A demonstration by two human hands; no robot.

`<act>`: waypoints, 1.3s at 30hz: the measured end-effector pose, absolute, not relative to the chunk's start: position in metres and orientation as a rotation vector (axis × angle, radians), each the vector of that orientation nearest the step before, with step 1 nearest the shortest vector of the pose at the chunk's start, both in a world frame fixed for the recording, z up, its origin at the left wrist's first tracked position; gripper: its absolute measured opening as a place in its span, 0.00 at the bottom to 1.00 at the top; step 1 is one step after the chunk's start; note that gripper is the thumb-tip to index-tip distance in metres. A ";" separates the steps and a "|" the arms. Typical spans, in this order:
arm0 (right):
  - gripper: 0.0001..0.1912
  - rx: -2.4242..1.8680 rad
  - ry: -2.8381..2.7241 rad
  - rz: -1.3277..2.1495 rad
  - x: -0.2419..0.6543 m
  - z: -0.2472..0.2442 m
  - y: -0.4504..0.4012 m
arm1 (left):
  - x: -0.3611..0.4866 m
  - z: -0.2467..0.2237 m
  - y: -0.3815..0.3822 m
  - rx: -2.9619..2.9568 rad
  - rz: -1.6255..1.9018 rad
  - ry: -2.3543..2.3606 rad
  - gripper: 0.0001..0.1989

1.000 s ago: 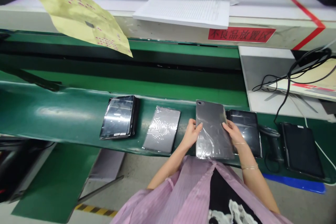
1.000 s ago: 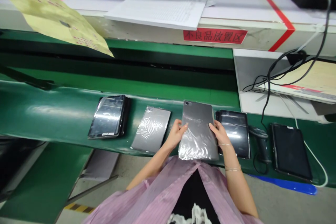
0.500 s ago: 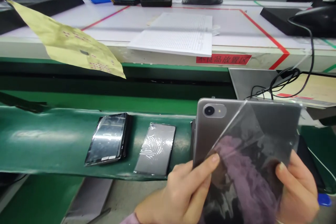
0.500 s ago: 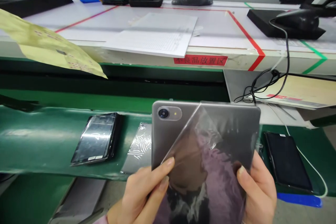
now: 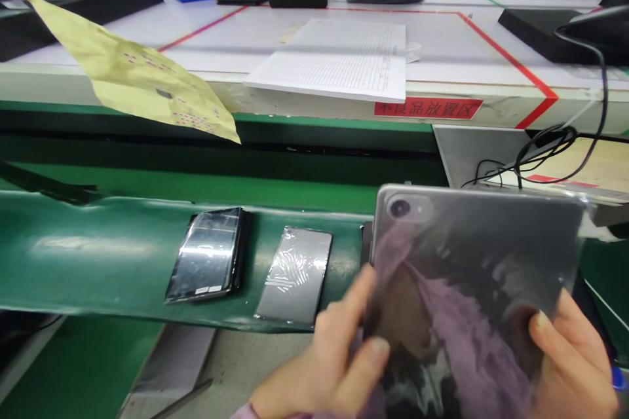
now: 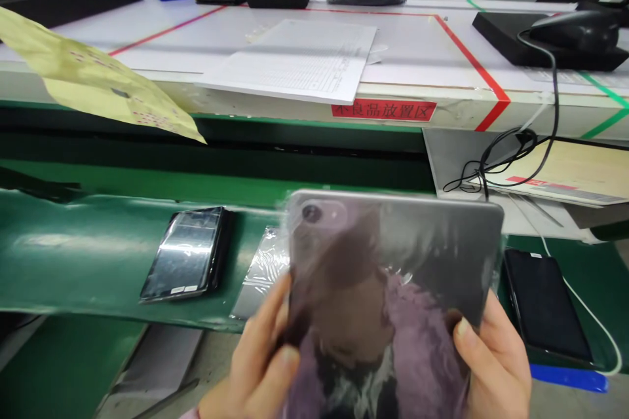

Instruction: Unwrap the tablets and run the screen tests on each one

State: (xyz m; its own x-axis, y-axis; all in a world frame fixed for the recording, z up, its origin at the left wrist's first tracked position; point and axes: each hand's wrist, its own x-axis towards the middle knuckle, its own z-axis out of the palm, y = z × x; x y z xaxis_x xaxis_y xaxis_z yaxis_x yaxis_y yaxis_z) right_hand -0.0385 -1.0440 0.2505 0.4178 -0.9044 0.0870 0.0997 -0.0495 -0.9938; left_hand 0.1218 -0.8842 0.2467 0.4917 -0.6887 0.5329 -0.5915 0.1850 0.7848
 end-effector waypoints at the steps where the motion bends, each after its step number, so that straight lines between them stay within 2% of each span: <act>1: 0.26 -1.354 0.856 -0.951 -0.036 0.249 -1.049 | 0.134 0.232 -0.885 1.546 -0.139 -0.989 0.30; 4: 0.28 -1.263 0.979 -0.831 -0.024 0.234 -1.064 | 0.186 0.160 -0.869 2.025 -0.192 -0.547 0.29; 7: 0.31 -1.208 0.942 -0.656 -0.014 0.203 -1.075 | 0.233 0.078 -0.819 2.735 -0.090 -0.142 0.37; 8: 0.32 -1.201 0.945 -0.620 -0.011 0.191 -1.077 | 0.242 0.056 -0.801 2.832 -0.168 -0.032 0.40; 9: 0.32 -1.200 0.955 -0.590 -0.008 0.180 -1.079 | 0.248 0.038 -0.783 2.844 -0.259 0.024 0.39; 12: 0.32 -1.201 1.004 -0.561 -0.003 0.156 -1.081 | 0.255 0.010 -0.752 2.769 -0.445 -0.060 0.21; 14: 0.30 -1.203 1.008 -0.566 0.000 0.147 -1.081 | 0.256 0.006 -0.746 2.730 -0.468 -0.088 0.17; 19: 0.27 -1.227 0.944 -0.602 0.001 0.143 -1.084 | 0.267 0.026 -0.737 2.662 -0.465 -0.078 0.16; 23: 0.31 -1.284 0.976 -0.648 -0.001 0.144 -1.089 | 0.269 0.077 -0.727 2.578 -0.385 -0.179 0.15; 26: 0.29 -1.404 0.991 -0.688 0.000 0.144 -1.090 | 0.253 0.124 -0.744 2.373 -0.309 -0.190 0.18; 32: 0.28 -1.456 0.861 -0.661 0.015 0.161 -1.085 | 0.188 0.179 -0.833 1.590 -0.453 -0.106 0.44; 34: 0.31 -1.468 0.778 -0.684 0.016 0.175 -1.082 | 0.165 0.188 -0.859 1.543 -0.451 -0.206 0.42; 37: 0.33 -1.449 0.646 -0.765 0.011 0.200 -1.079 | 0.138 0.203 -0.880 1.614 -0.385 -0.376 0.31; 39: 0.31 -1.420 0.606 -0.847 0.003 0.214 -1.078 | 0.128 0.214 -0.885 1.660 -0.283 -0.545 0.23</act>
State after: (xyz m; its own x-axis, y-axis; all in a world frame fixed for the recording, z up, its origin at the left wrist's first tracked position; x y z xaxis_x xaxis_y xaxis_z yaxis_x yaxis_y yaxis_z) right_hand 0.0034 -1.0783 0.2140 0.5842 -0.8022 0.1233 0.1423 -0.0483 -0.9886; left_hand 0.1275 -0.8852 0.2137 0.8557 -0.5029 0.1224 -0.1892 -0.0839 0.9783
